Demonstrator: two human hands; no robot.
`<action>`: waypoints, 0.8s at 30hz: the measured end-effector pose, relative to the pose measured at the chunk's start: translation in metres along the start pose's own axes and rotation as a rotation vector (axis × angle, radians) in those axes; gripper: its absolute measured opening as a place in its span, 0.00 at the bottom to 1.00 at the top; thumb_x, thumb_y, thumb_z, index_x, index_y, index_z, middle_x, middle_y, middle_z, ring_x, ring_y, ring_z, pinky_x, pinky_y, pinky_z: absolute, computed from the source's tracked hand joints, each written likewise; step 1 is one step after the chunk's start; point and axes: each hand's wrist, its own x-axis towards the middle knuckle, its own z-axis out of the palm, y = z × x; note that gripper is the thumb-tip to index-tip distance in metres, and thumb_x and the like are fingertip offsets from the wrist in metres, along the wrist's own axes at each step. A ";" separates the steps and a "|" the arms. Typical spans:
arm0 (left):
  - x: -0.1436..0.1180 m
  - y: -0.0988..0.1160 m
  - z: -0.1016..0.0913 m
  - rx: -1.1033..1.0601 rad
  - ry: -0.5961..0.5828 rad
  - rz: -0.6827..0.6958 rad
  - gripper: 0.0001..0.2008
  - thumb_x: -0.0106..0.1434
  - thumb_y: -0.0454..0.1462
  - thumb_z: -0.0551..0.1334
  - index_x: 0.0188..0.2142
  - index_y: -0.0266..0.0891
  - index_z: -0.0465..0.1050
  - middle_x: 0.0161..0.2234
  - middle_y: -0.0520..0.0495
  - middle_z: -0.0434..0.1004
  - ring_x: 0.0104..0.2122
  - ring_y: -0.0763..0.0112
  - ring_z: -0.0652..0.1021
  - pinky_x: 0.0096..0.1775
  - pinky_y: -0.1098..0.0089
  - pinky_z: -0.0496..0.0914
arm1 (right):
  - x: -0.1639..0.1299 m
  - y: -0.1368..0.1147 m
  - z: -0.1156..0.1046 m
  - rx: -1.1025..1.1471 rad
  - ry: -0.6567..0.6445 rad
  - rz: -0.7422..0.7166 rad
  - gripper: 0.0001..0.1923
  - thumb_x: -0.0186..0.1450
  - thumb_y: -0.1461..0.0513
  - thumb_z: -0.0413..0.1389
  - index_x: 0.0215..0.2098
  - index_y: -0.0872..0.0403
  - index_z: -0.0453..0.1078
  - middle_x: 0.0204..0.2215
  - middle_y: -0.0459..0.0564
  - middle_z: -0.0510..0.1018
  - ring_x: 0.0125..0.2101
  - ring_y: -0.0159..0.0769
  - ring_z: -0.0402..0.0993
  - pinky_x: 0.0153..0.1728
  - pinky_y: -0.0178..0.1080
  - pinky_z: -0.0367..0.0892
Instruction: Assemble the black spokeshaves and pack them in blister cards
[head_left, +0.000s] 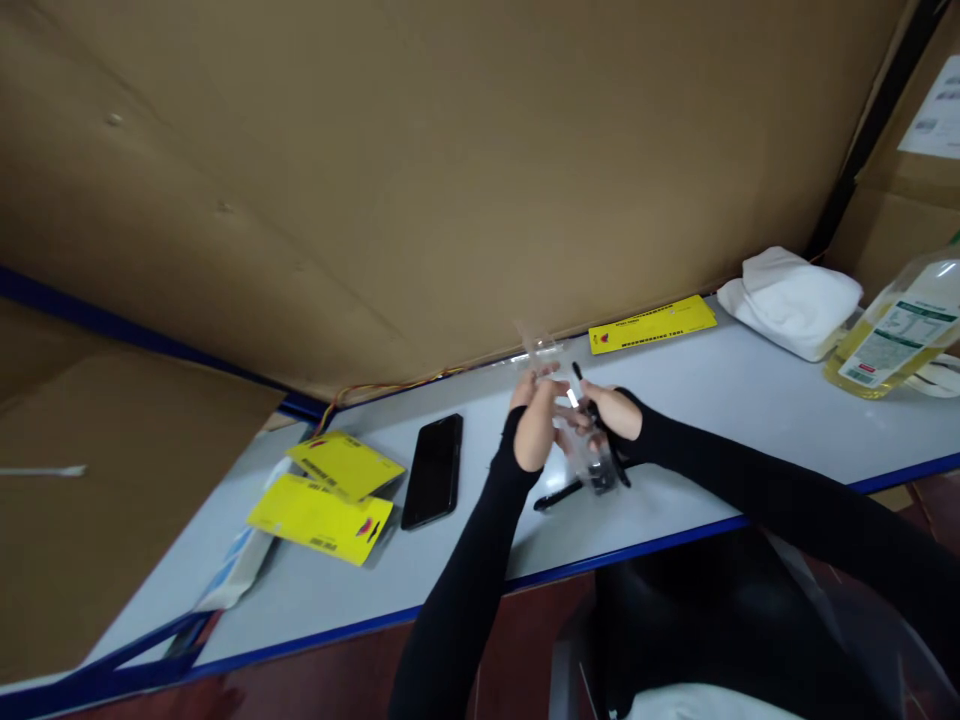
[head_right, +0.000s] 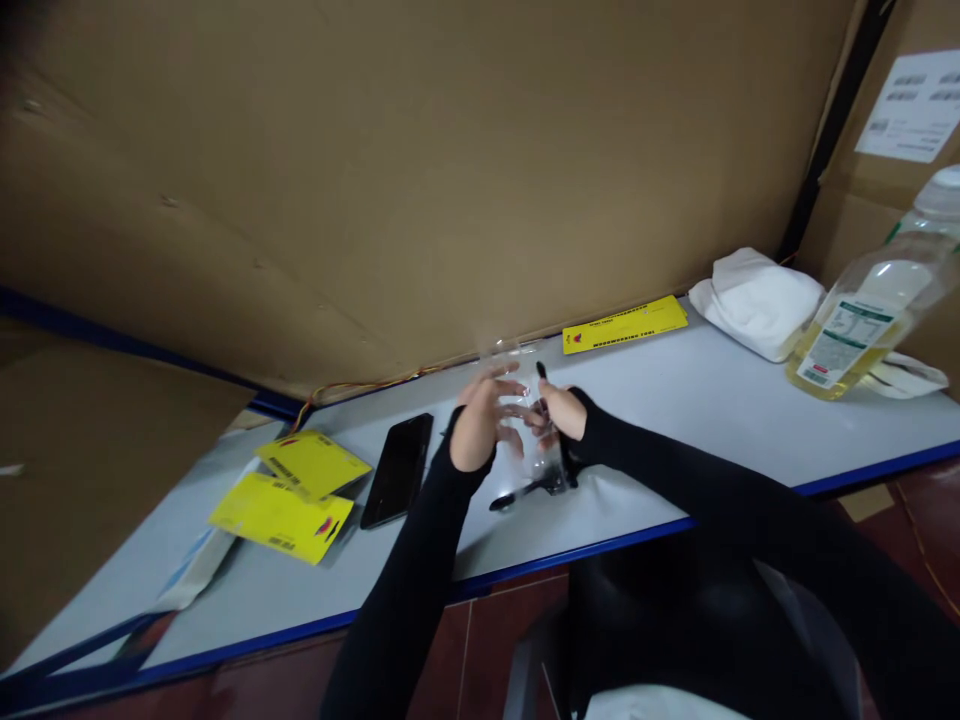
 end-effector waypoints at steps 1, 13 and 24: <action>0.006 0.004 -0.010 -0.069 -0.050 0.002 0.17 0.61 0.39 0.69 0.49 0.38 0.74 0.36 0.40 0.81 0.32 0.53 0.85 0.23 0.68 0.74 | -0.001 -0.006 -0.010 0.007 0.033 0.021 0.28 0.76 0.40 0.37 0.33 0.50 0.61 0.21 0.47 0.67 0.21 0.36 0.67 0.18 0.42 0.72; 0.099 -0.006 -0.053 -0.415 0.610 0.052 0.11 0.71 0.34 0.62 0.52 0.34 0.69 0.37 0.43 0.75 0.41 0.63 0.83 0.41 0.65 0.83 | -0.064 -0.035 -0.028 -1.118 -0.279 -0.267 0.35 0.48 0.38 0.72 0.45 0.49 0.75 0.34 0.49 0.81 0.35 0.43 0.76 0.34 0.38 0.63; 0.130 -0.011 -0.073 -0.187 0.581 -0.130 0.30 0.67 0.45 0.70 0.63 0.40 0.65 0.59 0.29 0.71 0.53 0.42 0.82 0.47 0.43 0.79 | -0.057 -0.016 -0.012 -1.426 -0.587 -0.239 0.26 0.59 0.47 0.69 0.49 0.51 0.75 0.44 0.54 0.84 0.42 0.46 0.79 0.33 0.39 0.60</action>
